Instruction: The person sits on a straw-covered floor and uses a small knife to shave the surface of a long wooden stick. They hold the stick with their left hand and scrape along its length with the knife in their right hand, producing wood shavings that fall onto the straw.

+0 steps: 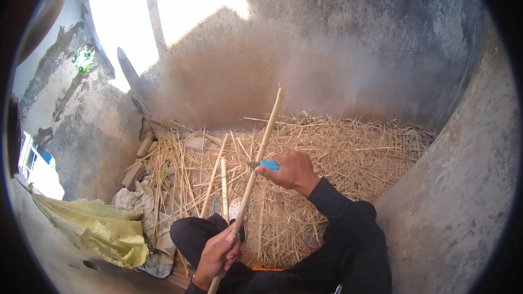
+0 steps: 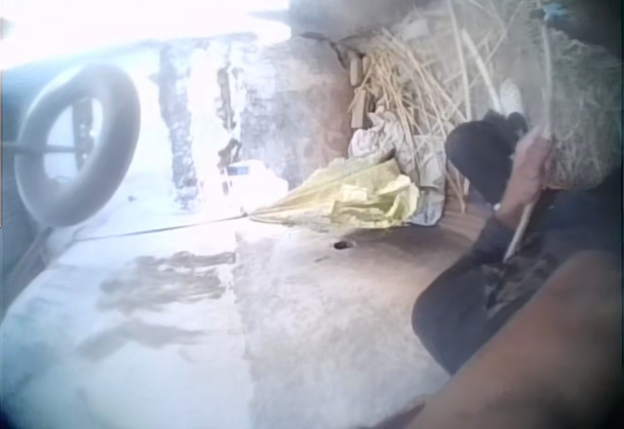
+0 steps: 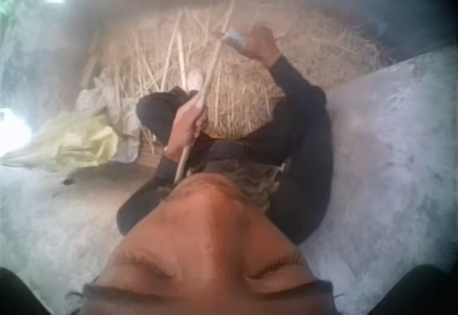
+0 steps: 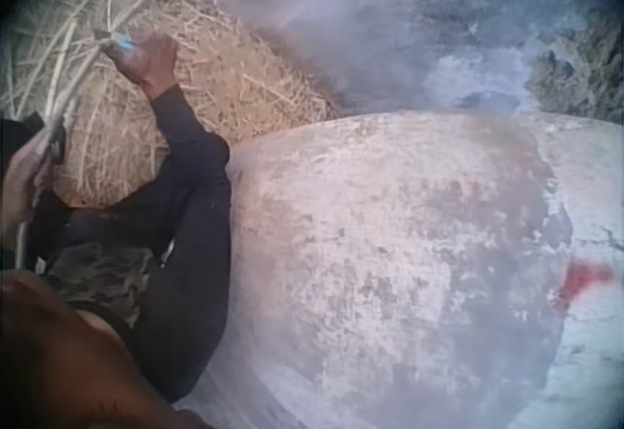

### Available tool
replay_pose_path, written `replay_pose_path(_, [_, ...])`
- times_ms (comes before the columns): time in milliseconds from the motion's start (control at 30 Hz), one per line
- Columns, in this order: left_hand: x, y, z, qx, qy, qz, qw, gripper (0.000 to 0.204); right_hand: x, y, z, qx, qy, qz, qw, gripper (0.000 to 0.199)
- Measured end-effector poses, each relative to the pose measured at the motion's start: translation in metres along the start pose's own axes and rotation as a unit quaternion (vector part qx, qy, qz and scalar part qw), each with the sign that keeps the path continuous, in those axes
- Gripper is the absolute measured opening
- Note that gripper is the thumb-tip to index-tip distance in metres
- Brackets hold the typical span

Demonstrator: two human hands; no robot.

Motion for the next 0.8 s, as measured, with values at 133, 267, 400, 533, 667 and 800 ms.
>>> replay_pose_path(133, [-0.002,-0.013,0.003,0.016,0.004,-0.006,1.000,0.049,0.000,0.020,-0.010,0.003,-0.016,0.032,0.999,0.079])
replay_pose_path(267, [0.005,-0.012,0.001,0.035,-0.010,-0.011,0.999,0.049,-0.018,0.037,-0.025,0.006,0.050,0.055,0.997,0.080])
replay_pose_path(400, [0.013,-0.031,0.027,-0.010,-0.043,-0.045,0.998,0.040,-0.032,0.167,-0.039,0.242,0.085,0.096,0.962,0.084])
replay_pose_path(533, [0.036,-0.026,0.043,-0.030,-0.060,-0.073,0.995,0.045,-0.068,0.197,-0.023,0.244,0.139,0.138,0.950,0.083])
replay_pose_path(667, [0.019,-0.027,0.004,-0.015,-0.067,0.000,0.998,0.048,-0.057,0.173,-0.017,0.295,0.124,-0.071,0.945,0.082])
replay_pose_path(800, [0.014,-0.012,0.001,0.029,-0.054,0.015,0.998,0.048,-0.059,0.114,-0.015,0.209,0.072,-0.030,0.975,0.078])
Point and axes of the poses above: each hand's wrist, its own z-axis away from the middle knuckle, its own x-axis out of the palm, y = z × x, the point moved 7 cm from there along -z, towards the middle knuckle, and after that the axes turned 12 degrees about y, right-handed, at the moved point
